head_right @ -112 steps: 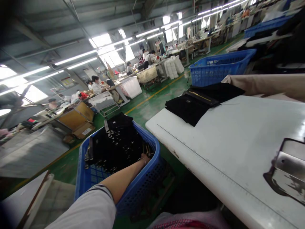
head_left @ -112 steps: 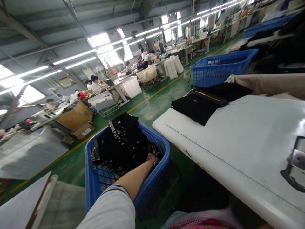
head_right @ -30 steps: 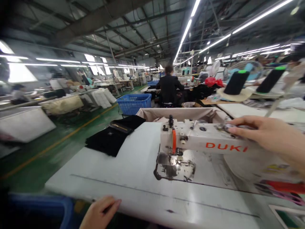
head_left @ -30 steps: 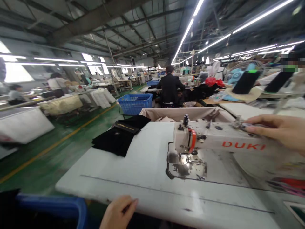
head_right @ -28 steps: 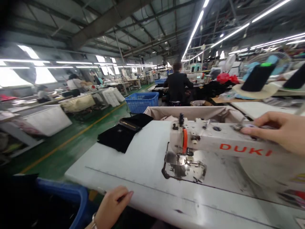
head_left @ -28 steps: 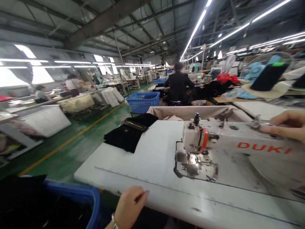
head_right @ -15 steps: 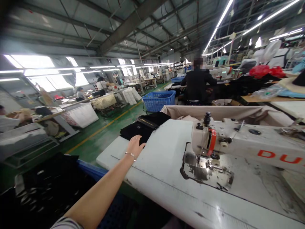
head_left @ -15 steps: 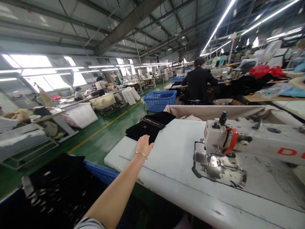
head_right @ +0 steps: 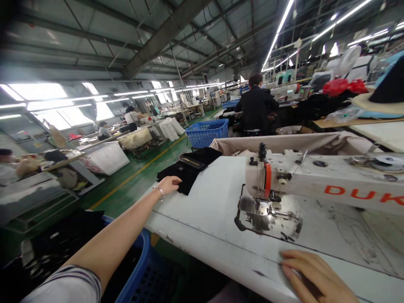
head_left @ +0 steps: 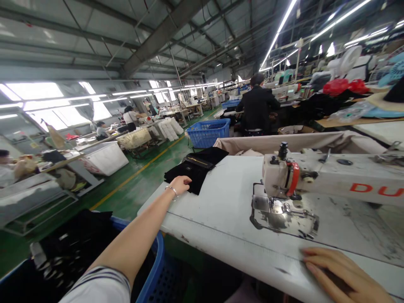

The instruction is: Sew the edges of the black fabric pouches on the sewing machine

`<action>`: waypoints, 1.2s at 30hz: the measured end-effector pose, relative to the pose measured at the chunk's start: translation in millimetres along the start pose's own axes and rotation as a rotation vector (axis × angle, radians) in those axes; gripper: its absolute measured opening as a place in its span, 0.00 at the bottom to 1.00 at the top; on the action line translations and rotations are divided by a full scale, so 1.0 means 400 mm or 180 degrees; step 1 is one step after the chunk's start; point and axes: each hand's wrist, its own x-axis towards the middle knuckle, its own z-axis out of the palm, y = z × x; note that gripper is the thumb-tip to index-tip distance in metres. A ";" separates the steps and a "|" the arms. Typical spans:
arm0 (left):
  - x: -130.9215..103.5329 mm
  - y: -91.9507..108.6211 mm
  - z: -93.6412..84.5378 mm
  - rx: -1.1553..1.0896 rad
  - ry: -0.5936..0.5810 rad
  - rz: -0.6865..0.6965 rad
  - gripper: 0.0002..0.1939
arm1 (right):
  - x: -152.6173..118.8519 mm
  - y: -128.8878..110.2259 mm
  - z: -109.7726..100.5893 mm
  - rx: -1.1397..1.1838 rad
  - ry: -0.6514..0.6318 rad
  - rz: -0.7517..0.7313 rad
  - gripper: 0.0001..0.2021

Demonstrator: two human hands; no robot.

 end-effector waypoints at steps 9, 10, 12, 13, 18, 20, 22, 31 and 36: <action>-0.073 0.019 -0.015 -0.0239 0.0086 0.0092 0.14 | -0.008 0.020 0.013 -0.0228 -0.0181 -0.0144 0.15; -0.077 0.030 -0.023 -0.0221 0.0108 0.0072 0.14 | -0.005 0.018 0.013 -0.0225 -0.0165 -0.0160 0.15; -0.082 0.058 -0.045 -0.0144 0.0204 0.0051 0.14 | 0.001 0.015 0.012 -0.0213 -0.0084 -0.0164 0.15; -0.082 0.078 -0.059 -0.0088 0.0297 0.0045 0.14 | 0.003 0.014 0.012 -0.0206 -0.0071 -0.0158 0.15; -0.067 0.230 -0.142 0.0256 0.1084 0.0136 0.14 | 0.011 -0.003 -0.003 -0.0099 -0.0210 -0.0060 0.15; -0.073 0.307 -0.151 0.0326 0.1210 0.0352 0.16 | 0.022 -0.028 -0.012 0.0011 -0.0185 0.0000 0.14; -0.099 0.379 -0.127 0.0342 0.0983 0.0692 0.18 | 0.040 -0.072 -0.018 0.0155 -0.0149 0.0033 0.14; -0.231 0.469 0.225 0.0538 -0.0180 0.1149 0.25 | 0.118 -0.269 0.062 -0.0080 -0.0257 -0.0104 0.18; -0.187 0.495 0.267 0.0472 0.0015 0.0773 0.19 | 0.105 -0.291 0.029 0.0273 -0.0448 0.0466 0.14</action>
